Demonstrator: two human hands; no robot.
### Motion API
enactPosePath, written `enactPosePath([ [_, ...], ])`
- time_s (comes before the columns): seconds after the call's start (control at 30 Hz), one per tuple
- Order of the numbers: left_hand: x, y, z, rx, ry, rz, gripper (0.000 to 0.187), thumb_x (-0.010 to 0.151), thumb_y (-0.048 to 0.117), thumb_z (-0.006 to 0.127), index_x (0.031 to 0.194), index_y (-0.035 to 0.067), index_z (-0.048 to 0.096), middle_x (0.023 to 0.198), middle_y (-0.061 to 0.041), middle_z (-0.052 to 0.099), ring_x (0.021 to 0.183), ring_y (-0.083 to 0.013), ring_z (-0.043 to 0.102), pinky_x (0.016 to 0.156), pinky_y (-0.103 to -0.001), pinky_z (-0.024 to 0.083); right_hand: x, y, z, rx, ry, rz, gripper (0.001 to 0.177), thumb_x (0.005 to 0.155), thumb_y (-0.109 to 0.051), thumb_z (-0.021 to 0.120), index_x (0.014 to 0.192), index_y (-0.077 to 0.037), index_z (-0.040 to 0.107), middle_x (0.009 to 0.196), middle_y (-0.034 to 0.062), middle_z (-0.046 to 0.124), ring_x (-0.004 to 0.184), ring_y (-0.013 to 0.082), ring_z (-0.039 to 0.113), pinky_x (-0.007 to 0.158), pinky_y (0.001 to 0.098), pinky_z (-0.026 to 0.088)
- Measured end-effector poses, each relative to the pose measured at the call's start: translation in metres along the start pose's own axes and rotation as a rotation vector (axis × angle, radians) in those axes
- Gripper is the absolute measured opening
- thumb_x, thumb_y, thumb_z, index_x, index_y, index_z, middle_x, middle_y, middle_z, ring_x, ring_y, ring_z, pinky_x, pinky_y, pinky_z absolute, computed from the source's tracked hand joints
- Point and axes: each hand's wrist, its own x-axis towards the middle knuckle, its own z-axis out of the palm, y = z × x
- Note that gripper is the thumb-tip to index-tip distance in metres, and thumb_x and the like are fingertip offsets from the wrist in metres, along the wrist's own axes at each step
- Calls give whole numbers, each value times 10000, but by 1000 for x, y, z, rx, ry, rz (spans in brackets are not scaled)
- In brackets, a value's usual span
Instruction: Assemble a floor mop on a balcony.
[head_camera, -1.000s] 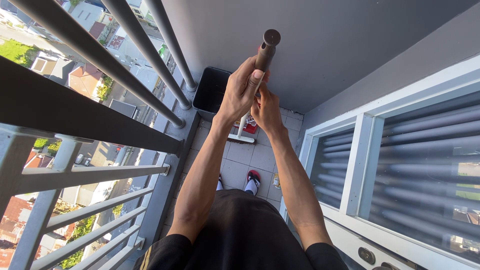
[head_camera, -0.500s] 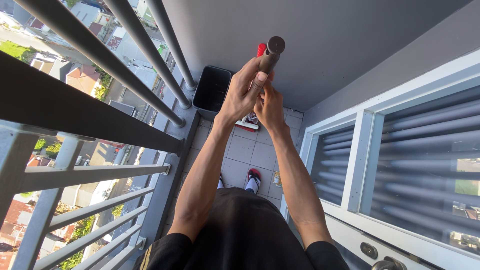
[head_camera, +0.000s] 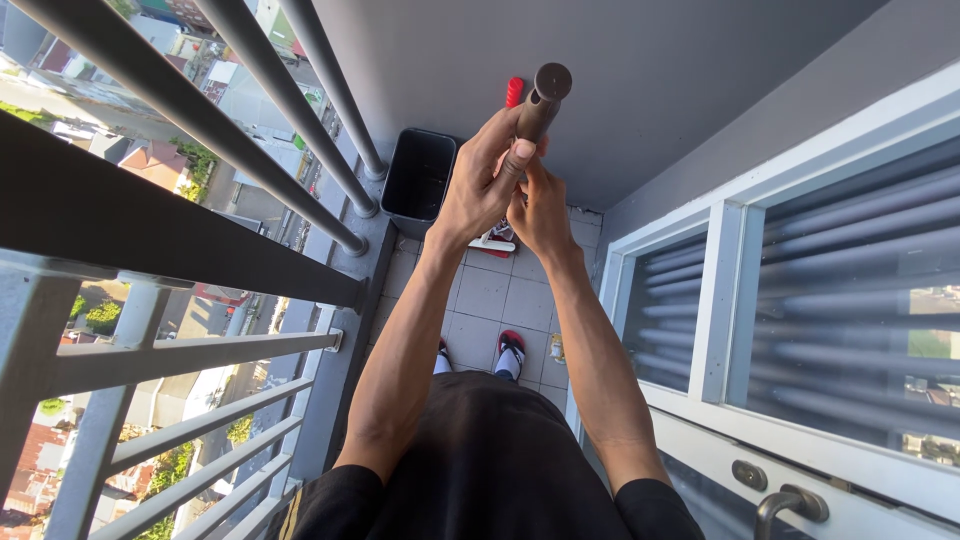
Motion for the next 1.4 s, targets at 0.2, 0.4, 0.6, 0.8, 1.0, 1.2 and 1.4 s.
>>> enactPosePath([
  [0.2, 0, 8, -5, 10, -32, -4, 643, 1091, 591, 458, 1443, 62, 557, 1029, -53, 652, 953, -156, 708, 831, -352, 628, -7, -6, 1, -63, -26, 124, 326, 965, 74, 554, 1286, 34, 517, 749, 132, 715, 644, 262, 739, 548, 376, 545],
  [0.4, -5, 12, -6, -23, -54, 12, 576, 1097, 517, 524, 1448, 63, 568, 1055, -60, 675, 964, -155, 726, 812, -334, 631, -23, -15, 3, -36, 52, 35, 368, 970, 74, 556, 1328, 36, 484, 927, 166, 735, 806, 295, 780, 732, 370, 651],
  [0.6, -10, 25, 5, -36, -51, -14, 552, 1054, 457, 613, 1438, 61, 592, 988, -38, 663, 877, -109, 711, 759, -295, 616, -43, -34, 1, -28, 135, 95, 430, 987, 36, 585, 1396, 3, 460, 1080, 172, 747, 982, 329, 778, 882, 421, 645],
  [0.8, -19, 22, 27, 75, -24, -7, 536, 960, 432, 730, 1326, 43, 681, 846, -16, 550, 733, -110, 561, 656, -301, 511, -68, -47, -7, 11, 179, 173, 413, 986, 2, 589, 1385, -25, 489, 1128, 171, 739, 1035, 322, 767, 896, 427, 625],
  [1.0, -24, 52, 43, -71, -26, -55, 500, 968, 375, 755, 1308, 20, 662, 946, -27, 575, 803, -96, 616, 766, -278, 643, -95, -44, -10, -25, 157, 258, 496, 945, -43, 643, 1406, -2, 466, 1116, 212, 724, 1042, 386, 734, 887, 466, 605],
  [1.2, -37, 61, 66, -95, -16, -67, 473, 947, 321, 798, 1301, 34, 673, 981, -37, 620, 908, -128, 676, 912, -339, 711, -121, -47, -25, -8, 135, 413, 560, 932, -79, 627, 1435, 34, 407, 1001, 226, 718, 967, 396, 738, 852, 478, 607],
  [1.4, -47, 81, 87, -126, 3, -116, 444, 920, 303, 823, 1253, 50, 674, 1112, -55, 728, 1075, -183, 748, 959, -404, 702, -142, -59, -49, -27, 53, 494, 383, 945, -62, 627, 1292, 38, 502, 1002, 234, 733, 965, 408, 739, 839, 513, 587],
])
